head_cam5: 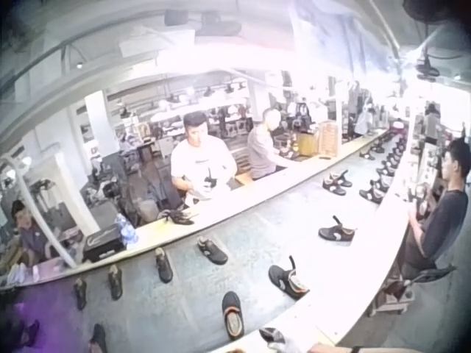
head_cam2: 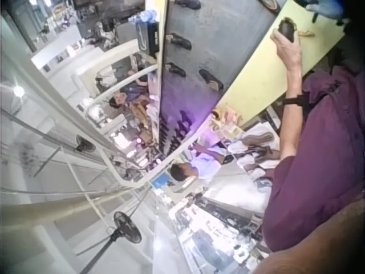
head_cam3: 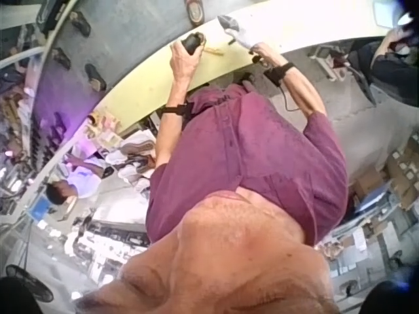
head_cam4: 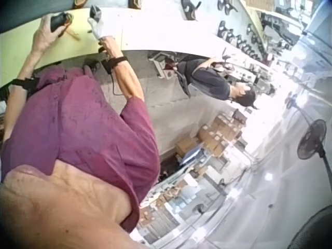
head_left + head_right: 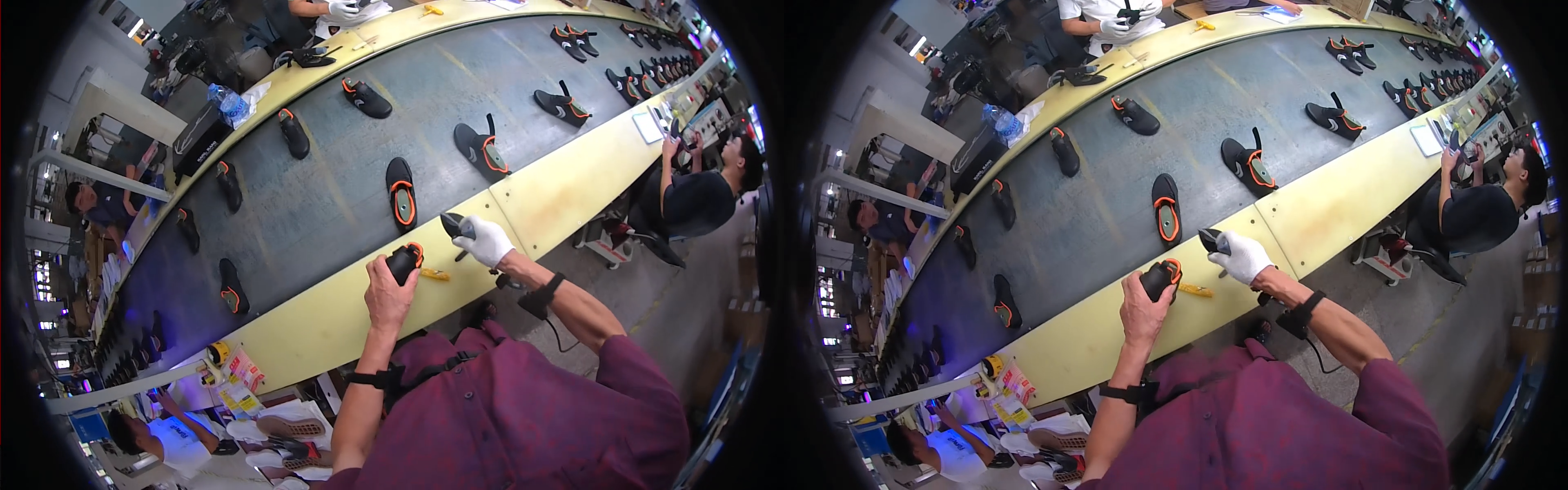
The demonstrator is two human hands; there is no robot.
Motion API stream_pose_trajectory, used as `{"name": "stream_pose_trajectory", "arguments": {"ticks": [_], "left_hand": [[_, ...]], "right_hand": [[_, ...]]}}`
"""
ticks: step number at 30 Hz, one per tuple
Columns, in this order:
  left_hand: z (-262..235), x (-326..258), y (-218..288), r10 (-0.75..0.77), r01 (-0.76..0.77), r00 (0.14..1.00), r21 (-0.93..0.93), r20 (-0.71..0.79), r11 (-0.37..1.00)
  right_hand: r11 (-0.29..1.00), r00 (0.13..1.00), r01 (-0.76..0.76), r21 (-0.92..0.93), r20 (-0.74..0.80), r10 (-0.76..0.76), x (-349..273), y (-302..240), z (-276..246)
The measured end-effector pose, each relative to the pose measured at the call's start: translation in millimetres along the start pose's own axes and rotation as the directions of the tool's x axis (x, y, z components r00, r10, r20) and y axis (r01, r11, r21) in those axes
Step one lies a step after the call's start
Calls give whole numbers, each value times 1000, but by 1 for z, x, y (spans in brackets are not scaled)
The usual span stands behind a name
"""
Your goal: Applying finishing details or checking components of shoes on an assembly line conveyor.
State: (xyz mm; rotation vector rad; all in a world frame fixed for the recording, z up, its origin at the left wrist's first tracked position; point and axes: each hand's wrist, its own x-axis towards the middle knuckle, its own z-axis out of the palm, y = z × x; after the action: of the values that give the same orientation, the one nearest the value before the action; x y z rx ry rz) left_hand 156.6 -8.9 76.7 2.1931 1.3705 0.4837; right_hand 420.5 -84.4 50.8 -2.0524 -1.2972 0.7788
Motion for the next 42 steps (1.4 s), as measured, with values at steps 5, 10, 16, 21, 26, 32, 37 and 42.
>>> {"name": "stream_pose_trajectory", "arguments": {"ticks": [5,10,16,21,26,32,37,42], "left_hand": [[6,7,10,29,-29,999,16,27,999],[12,-4,21,104,-104,994,-8,44,995],[-1,-24,15,57,-56,998,-52,24,997],[-33,-64,-30,-157,156,978,20,140,988],[-26,-121,-106,-424,459,887,-456,184,763],[-48,-101,-133,-685,584,581,-811,439,-24],[-66,-12,-196,-749,440,616,-895,244,70],[-55,117,-286,-632,359,766,-735,-121,576]], "right_hand": [[966,980,174,193,66,-190,-28,-107,-57],[987,951,55,149,293,-98,2,-103,-42],[994,943,-20,112,334,-19,0,-99,-46],[987,901,-159,-30,404,157,24,-59,-21],[927,936,-123,-355,268,227,45,38,53],[925,947,-167,-341,205,246,55,48,65],[905,993,16,-425,110,34,56,45,69],[929,996,51,-367,-49,-74,89,14,76]]}}
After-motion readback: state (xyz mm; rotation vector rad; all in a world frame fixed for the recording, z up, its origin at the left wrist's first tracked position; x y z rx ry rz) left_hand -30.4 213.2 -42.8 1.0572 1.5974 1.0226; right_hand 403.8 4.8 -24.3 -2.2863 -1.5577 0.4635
